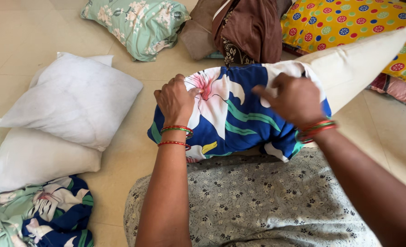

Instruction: The person sits on the floor and sews a floral-patterned pillowcase onto a white pillow by hand. They align the fabric edges, insert the pillow, and stitch the opening closed using a needle and thread.

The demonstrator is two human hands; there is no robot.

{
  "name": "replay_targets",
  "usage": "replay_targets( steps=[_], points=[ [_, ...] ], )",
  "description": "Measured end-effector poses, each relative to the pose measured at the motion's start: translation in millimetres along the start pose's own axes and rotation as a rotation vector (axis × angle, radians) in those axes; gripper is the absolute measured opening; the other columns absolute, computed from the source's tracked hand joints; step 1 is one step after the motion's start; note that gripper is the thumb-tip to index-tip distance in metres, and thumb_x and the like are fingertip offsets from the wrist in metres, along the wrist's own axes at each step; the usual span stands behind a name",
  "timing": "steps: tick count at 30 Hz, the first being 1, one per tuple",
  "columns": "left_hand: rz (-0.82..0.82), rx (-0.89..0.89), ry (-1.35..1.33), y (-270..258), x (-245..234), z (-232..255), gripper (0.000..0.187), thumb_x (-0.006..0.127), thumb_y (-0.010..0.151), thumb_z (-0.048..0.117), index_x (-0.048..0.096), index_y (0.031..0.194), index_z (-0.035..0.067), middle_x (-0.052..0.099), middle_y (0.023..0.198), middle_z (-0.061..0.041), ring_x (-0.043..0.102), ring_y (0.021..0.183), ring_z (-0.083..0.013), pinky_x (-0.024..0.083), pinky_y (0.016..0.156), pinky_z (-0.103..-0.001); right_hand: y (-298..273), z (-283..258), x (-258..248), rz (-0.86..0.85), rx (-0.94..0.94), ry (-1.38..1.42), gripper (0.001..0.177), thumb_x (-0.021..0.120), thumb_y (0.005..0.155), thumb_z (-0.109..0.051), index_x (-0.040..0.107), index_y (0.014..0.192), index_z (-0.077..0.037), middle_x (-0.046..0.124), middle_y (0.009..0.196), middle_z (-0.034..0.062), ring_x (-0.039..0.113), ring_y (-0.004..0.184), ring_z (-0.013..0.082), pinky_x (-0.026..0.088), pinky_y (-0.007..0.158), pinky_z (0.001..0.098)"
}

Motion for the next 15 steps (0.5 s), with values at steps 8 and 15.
replay_targets(
  steps=[8, 15],
  points=[
    [0.035, 0.053, -0.017, -14, -11, -4, 0.046, 0.087, 0.076, 0.042, 0.069, 0.098, 0.006, 0.075, 0.090, -0.011, 0.071, 0.085, -0.0330, 0.043, 0.078, -0.050, -5, -38, 14, 0.067, -0.082, 0.102, 0.027, 0.075, 0.095, -0.031, 0.068, 0.086, -0.006, 0.072, 0.079, 0.0144, 0.069, 0.069, 0.0372, 0.052, 0.060, 0.0481],
    [0.030, 0.080, -0.088, -10, -11, 6, 0.044, 0.087, 0.076, 0.039, 0.070, 0.101, 0.007, 0.075, 0.090, -0.011, 0.071, 0.084, -0.0326, 0.042, 0.080, -0.050, -14, 14, -30, 0.149, -0.045, -0.053, 0.025, 0.076, 0.100, -0.029, 0.069, 0.090, -0.008, 0.073, 0.085, 0.0128, 0.069, 0.073, 0.0349, 0.051, 0.064, 0.0464]
  ],
)
Point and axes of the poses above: each hand's wrist, its own y-axis towards the middle knuckle, its own x-axis out of the palm, z = x × y, the point moved 10 cm from there along y, towards the middle knuckle
